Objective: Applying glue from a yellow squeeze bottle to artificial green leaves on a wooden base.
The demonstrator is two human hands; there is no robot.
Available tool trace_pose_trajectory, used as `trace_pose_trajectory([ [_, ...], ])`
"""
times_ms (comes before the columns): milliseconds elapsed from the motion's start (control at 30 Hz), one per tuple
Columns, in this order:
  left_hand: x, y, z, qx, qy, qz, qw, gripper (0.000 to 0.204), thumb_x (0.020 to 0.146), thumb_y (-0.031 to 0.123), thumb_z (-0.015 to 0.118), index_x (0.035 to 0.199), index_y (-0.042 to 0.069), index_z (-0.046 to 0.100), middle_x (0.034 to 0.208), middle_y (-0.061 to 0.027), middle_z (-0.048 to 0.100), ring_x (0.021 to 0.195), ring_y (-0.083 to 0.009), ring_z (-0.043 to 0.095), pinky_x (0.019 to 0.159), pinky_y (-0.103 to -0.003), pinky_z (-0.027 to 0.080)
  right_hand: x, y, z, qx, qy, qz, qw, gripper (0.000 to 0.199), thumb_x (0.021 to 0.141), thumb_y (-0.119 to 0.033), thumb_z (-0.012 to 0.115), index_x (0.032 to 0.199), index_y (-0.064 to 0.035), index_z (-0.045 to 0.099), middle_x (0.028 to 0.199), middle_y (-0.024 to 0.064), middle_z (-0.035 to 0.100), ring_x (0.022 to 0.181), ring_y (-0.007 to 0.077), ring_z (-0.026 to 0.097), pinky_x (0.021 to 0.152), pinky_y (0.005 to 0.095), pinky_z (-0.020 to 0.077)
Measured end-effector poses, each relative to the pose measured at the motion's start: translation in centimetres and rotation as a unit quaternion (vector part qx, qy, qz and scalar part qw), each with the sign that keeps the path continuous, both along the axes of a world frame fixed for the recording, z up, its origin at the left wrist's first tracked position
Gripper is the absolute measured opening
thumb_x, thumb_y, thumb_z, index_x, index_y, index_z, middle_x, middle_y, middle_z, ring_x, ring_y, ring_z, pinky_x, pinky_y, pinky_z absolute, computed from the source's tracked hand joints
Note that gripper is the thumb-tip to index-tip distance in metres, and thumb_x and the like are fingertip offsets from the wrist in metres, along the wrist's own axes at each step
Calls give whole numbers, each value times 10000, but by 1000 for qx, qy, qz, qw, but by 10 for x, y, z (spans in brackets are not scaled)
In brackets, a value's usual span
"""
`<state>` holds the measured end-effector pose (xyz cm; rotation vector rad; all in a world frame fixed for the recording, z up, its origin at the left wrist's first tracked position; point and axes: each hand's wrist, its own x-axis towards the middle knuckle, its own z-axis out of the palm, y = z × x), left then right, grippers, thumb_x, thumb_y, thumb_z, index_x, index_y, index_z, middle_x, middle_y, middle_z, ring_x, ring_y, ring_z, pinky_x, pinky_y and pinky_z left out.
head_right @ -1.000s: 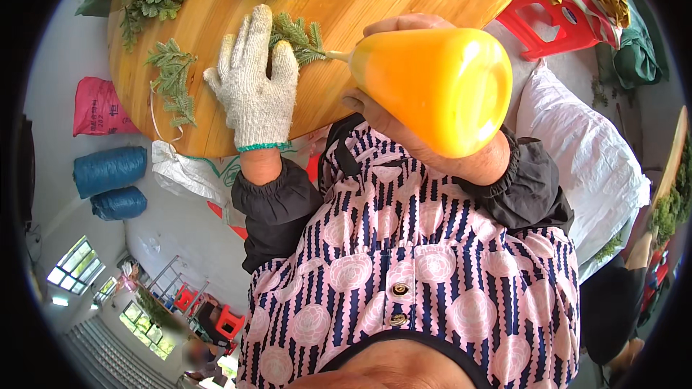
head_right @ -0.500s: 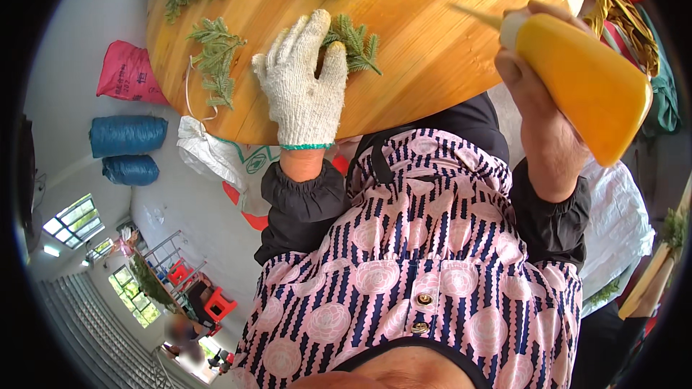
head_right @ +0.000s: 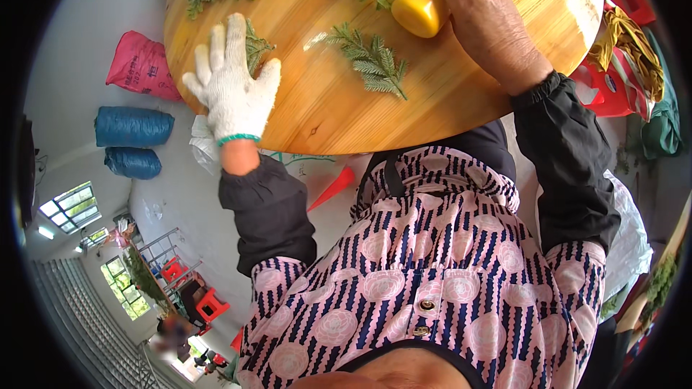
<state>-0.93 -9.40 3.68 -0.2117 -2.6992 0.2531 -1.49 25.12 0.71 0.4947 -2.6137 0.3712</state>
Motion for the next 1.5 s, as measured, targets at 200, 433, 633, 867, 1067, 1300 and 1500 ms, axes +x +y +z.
trace_pose_trajectory([
  [200,-40,-30,-7,-21,-147,-31,988,756,883,199,688,1565,370,411,1481,-50,564,1375,-324,497,1184,-699,201,9,6,2,-53,-37,-5,998,556,839,96,571,1376,-48,554,1354,204,566,1214,419,575,1034,462,495],
  [433,-54,-23,5,-54,-81,-33,995,568,902,184,678,1443,334,587,1187,-76,705,1170,-314,627,1187,-666,215,28,-2,23,-96,-6,-32,995,480,909,-5,639,1380,-67,571,1352,203,577,1220,413,587,1024,454,505],
  [633,-62,-31,21,267,-42,-144,952,526,886,-22,653,1391,123,654,1249,-93,712,1062,-195,683,1031,-345,477,37,-40,33,-222,44,79,971,390,869,-35,740,1241,-21,622,1147,197,632,980,377,670,842,430,568],
  [867,-21,32,63,618,-81,-136,770,454,905,-45,603,1358,-44,631,1357,-111,663,1218,-179,612,1069,-311,457,27,-103,49,-476,-104,118,865,282,877,-145,778,1078,15,661,886,174,673,726,345,688,655,422,563],
  [1067,-11,51,49,602,-144,-178,765,493,910,-76,599,1399,-21,603,1378,-113,650,1212,-168,612,1038,-297,488,-5,-120,33,-454,-43,145,878,197,931,-144,658,930,53,674,686,228,635,640,368,672,621,428,539],
  [1300,-3,53,50,607,-258,-214,720,591,932,-80,595,1507,24,505,1435,-70,607,1207,-128,590,1024,-282,486,5,-118,34,-589,-280,149,743,229,1023,-213,662,975,8,629,752,3,613,686,71,596,620,267,509],
  [1500,2,50,54,534,-374,-230,722,618,932,-51,590,1533,43,482,1360,-54,617,1142,-117,567,1019,-287,472,20,-88,43,-391,-68,233,888,113,869,-77,686,914,22,655,771,167,674,724,393,680,652,427,547],
])
